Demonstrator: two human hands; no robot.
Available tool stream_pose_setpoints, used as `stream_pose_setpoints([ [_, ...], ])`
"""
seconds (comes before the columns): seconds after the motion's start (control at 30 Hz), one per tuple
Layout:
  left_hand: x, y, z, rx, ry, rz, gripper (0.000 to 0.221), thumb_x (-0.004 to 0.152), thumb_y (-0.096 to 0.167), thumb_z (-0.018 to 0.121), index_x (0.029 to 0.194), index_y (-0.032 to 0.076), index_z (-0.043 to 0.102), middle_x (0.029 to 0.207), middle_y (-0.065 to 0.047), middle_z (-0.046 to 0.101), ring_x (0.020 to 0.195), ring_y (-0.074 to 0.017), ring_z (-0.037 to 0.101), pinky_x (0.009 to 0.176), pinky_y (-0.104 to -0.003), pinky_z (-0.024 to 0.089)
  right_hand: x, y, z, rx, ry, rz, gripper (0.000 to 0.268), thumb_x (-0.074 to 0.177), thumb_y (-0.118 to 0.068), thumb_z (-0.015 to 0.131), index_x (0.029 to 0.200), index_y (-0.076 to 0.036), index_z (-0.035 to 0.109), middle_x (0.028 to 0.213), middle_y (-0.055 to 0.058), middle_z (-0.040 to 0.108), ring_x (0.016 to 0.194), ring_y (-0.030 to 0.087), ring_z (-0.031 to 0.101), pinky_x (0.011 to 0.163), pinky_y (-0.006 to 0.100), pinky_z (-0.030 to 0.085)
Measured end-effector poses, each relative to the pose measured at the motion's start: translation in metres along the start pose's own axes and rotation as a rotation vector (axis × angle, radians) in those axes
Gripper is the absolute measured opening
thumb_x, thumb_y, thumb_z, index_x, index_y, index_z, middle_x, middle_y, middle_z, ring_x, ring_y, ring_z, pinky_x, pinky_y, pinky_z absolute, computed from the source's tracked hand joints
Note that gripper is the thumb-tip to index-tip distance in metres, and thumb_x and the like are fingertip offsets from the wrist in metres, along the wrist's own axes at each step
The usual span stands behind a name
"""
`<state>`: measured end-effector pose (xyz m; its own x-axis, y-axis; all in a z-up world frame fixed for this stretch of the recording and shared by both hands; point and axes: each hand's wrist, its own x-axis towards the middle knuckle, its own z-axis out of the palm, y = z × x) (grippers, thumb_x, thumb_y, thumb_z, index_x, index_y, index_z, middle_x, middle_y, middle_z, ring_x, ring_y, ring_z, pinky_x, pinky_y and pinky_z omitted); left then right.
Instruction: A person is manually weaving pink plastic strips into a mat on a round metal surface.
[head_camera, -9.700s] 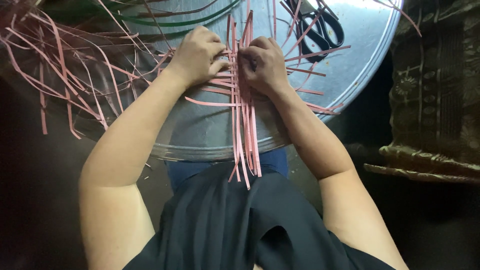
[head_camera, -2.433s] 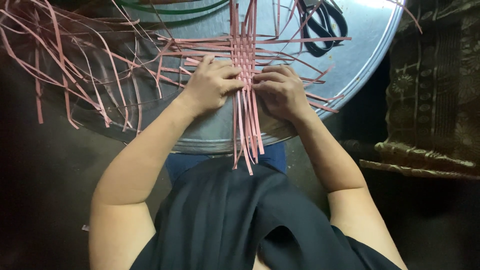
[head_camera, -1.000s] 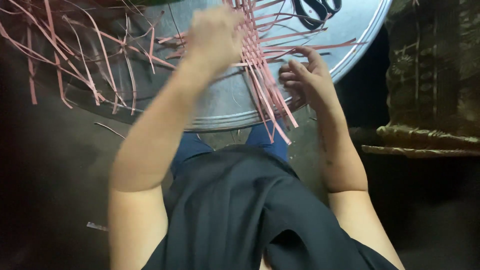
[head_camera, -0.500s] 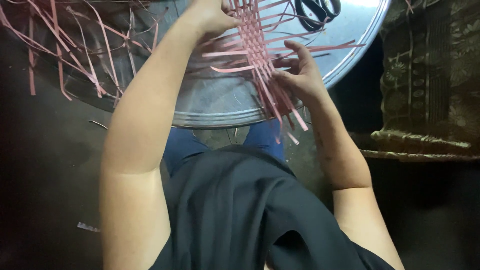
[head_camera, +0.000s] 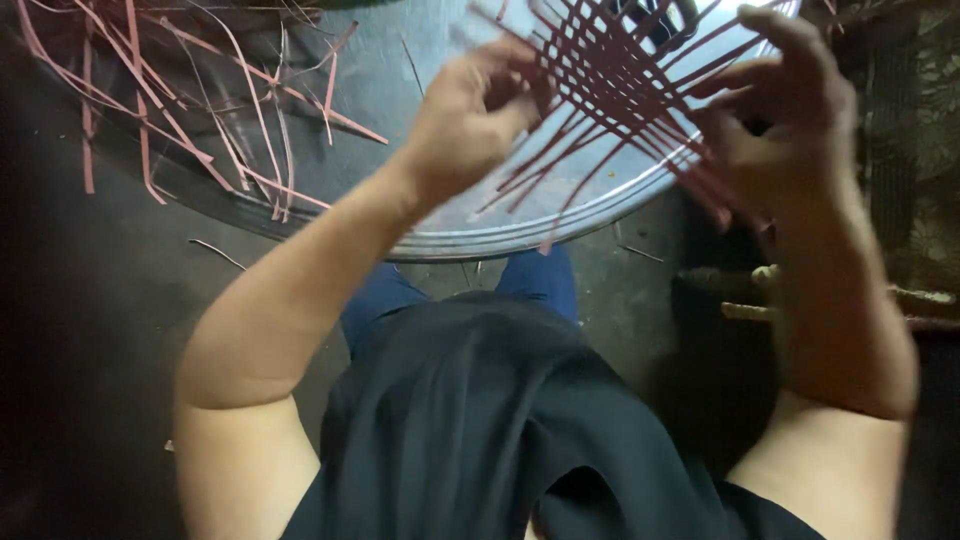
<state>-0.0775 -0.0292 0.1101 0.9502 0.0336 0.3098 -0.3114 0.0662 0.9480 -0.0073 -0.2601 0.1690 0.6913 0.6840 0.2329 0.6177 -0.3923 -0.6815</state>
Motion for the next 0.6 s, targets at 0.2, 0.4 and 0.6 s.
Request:
stream_pose_setpoints([
  [0.2,-0.035,-0.006,0.019,-0.28,0.149,-0.065,0.012,0.084,0.004,0.051,0.096,0.004,0.053,0.088,-0.007,0.059,0.081,-0.0172,0.059,0.076,-0.029,0.053,0.019,0.0,-0.025,-0.617,-0.135,-0.25,0.039,0.082,0.006,0.058,0.119,-0.004,0.053,0.097,0.006,0.065,0.078,0.023,0.061,0.067,0.034,0.046],
  [0.4,-0.055,-0.035,0.023,-0.623,0.408,-0.342,0.015,0.083,0.01,0.051,0.096,0.004,0.057,0.09,-0.01,0.062,0.082,-0.0185,0.06,0.076,-0.031,0.051,0.062,-0.023,0.018,-0.601,-0.339,-0.084,0.056,0.069,-0.003,0.062,0.124,-0.01,0.054,0.091,0.004,0.064,0.086,0.018,0.059,0.07,0.032,0.043],
  [0.6,-0.06,-0.091,0.005,-0.374,0.596,-0.411,0.021,0.079,0.015,0.055,0.096,0.003,0.059,0.094,-0.005,0.061,0.091,-0.0123,0.056,0.086,-0.026,0.042,0.083,0.015,0.083,-0.474,-0.375,0.035,0.044,0.079,-0.028,0.062,0.116,-0.008,0.05,0.09,0.007,0.064,0.079,0.026,0.058,0.061,0.04,0.04],
])
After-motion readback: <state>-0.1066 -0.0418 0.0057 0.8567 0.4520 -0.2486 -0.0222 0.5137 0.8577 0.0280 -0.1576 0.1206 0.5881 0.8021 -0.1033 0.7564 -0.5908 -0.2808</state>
